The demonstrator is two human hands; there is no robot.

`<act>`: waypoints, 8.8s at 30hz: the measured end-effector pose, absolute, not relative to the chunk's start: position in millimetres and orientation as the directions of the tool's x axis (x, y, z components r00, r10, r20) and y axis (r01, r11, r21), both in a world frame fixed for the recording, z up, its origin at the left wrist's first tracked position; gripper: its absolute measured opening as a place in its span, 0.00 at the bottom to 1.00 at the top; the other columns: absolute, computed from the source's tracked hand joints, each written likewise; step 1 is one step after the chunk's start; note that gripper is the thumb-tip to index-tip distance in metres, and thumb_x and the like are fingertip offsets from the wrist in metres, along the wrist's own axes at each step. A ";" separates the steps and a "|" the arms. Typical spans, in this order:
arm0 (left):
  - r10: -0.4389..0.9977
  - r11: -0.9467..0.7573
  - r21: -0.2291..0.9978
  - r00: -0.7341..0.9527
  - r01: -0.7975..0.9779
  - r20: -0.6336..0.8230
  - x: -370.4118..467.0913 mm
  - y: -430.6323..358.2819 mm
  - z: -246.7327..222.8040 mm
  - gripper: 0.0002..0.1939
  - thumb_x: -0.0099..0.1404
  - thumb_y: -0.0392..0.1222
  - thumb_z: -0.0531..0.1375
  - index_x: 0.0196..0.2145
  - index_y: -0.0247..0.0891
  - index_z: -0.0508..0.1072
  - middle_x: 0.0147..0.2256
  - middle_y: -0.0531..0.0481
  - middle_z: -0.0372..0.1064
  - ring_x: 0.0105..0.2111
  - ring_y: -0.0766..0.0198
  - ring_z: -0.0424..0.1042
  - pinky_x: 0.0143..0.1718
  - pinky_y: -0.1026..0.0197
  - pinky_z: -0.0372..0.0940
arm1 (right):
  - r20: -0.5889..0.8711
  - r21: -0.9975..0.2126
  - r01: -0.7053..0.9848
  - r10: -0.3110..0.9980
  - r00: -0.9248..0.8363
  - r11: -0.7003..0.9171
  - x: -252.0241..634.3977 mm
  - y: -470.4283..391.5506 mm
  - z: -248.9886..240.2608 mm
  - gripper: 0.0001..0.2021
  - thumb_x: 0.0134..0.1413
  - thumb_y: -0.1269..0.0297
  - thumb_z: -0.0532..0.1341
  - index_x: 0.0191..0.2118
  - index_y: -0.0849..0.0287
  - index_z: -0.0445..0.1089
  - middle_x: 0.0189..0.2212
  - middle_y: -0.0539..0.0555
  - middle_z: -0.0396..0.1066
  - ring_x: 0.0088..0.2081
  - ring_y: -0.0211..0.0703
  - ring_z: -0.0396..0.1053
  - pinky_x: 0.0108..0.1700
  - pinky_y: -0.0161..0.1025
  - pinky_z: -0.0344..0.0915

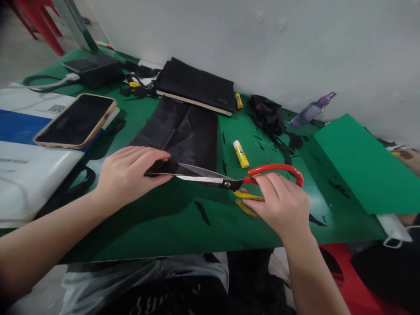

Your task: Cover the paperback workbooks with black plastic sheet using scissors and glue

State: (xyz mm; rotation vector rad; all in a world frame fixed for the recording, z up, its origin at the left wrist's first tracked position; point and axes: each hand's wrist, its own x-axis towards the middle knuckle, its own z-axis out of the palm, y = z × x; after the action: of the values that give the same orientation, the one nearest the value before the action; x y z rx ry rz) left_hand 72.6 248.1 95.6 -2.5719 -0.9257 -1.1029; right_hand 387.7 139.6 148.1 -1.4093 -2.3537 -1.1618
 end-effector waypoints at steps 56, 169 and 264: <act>0.467 -0.783 0.036 0.548 0.621 0.694 73.6 249.3 91.8 0.11 0.62 0.43 0.63 0.41 0.38 0.71 0.34 0.51 0.76 0.34 0.57 0.77 0.36 0.57 0.68 | 0.480 0.515 0.814 0.696 -0.533 0.268 395.5 136.2 145.4 0.14 0.51 0.54 0.66 0.34 0.61 0.70 0.24 0.47 0.71 0.24 0.31 0.65 0.23 0.33 0.52; 0.459 -0.800 0.064 0.540 0.596 0.706 70.3 252.3 92.5 0.05 0.62 0.42 0.63 0.34 0.40 0.72 0.34 0.52 0.77 0.32 0.60 0.77 0.33 0.58 0.69 | 0.575 0.492 0.858 0.686 -0.447 0.147 414.4 138.0 123.0 0.16 0.49 0.51 0.65 0.32 0.59 0.66 0.26 0.53 0.70 0.29 0.42 0.68 0.28 0.38 0.60; 0.456 -0.795 0.053 0.538 0.604 0.709 70.8 252.6 93.1 0.04 0.62 0.43 0.62 0.34 0.42 0.72 0.33 0.55 0.78 0.30 0.59 0.78 0.30 0.57 0.70 | 0.576 0.266 0.961 0.787 -0.222 0.077 386.9 134.8 128.2 0.10 0.49 0.60 0.63 0.36 0.57 0.65 0.29 0.54 0.68 0.34 0.48 0.65 0.36 0.44 0.58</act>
State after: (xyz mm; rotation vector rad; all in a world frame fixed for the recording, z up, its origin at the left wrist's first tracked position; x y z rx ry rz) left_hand 70.8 252.6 93.1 -2.5762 -0.8992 -1.0997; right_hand 386.9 134.8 128.2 -1.7510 -2.0763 -0.8804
